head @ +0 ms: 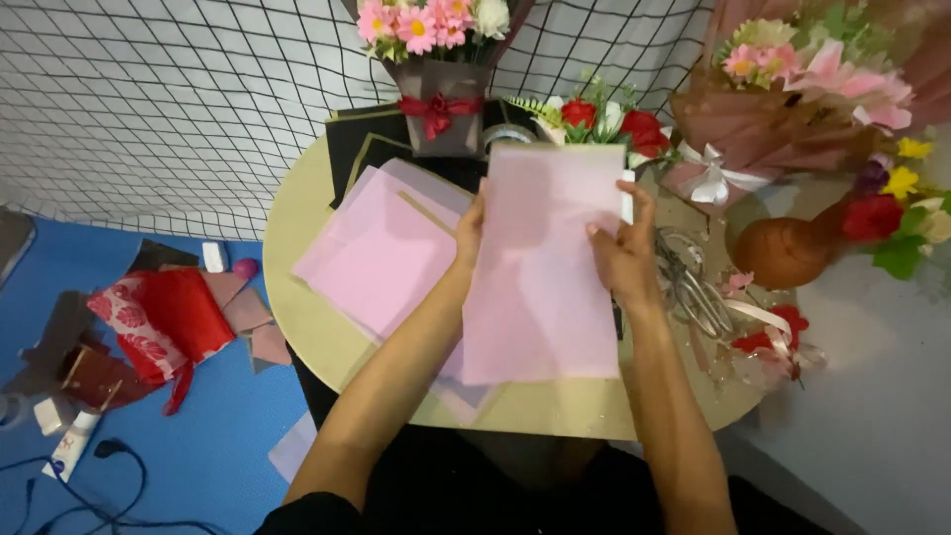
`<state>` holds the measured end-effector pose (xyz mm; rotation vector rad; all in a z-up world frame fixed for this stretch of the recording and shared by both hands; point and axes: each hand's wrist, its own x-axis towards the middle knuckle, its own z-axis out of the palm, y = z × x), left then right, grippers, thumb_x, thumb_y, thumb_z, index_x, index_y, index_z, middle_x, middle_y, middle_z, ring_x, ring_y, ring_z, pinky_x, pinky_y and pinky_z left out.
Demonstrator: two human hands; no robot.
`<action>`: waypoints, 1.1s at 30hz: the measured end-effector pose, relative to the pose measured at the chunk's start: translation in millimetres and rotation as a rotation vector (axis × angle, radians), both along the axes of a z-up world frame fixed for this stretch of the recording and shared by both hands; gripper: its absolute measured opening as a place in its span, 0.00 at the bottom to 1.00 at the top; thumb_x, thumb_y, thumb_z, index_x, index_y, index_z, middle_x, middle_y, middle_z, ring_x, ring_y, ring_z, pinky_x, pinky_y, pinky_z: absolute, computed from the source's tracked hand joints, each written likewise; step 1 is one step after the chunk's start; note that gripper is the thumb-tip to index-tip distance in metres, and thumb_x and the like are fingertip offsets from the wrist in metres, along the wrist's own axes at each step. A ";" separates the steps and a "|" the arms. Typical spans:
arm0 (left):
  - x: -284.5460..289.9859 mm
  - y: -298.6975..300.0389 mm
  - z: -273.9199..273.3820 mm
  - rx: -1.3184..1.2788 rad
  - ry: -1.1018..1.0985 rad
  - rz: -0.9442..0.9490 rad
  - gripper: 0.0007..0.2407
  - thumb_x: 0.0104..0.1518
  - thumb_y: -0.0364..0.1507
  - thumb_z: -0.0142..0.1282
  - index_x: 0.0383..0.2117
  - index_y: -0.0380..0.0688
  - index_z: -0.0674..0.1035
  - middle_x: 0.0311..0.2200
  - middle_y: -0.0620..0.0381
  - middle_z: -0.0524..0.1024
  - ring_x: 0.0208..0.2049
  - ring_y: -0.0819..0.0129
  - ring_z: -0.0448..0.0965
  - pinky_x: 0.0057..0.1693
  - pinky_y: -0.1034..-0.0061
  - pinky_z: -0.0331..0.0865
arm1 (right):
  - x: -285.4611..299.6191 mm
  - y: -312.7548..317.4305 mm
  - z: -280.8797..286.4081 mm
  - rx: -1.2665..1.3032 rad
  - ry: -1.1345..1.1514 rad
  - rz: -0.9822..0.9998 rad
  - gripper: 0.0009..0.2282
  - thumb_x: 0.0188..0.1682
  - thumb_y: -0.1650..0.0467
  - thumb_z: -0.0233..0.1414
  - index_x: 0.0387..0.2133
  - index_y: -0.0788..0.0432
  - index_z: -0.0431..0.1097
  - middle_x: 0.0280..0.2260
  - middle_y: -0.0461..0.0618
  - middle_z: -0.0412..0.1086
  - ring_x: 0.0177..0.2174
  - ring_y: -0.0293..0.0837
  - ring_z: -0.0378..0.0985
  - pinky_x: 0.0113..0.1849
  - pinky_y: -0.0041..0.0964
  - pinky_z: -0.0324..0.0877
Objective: Wrapping a small floral arrangement in pink decorative paper and securing it with tape.
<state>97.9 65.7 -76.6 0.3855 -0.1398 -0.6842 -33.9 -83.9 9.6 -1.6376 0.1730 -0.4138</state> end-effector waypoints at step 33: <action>-12.6 17.3 59.1 0.667 -0.593 0.292 0.13 0.48 0.22 0.67 0.40 0.35 0.81 0.34 0.49 0.79 0.39 0.64 0.76 0.50 0.64 0.73 | 17.1 -53.1 -61.8 0.052 -0.074 -0.034 0.34 0.41 0.84 0.54 0.54 0.45 0.42 0.32 0.52 0.73 0.29 0.42 0.73 0.32 0.28 0.69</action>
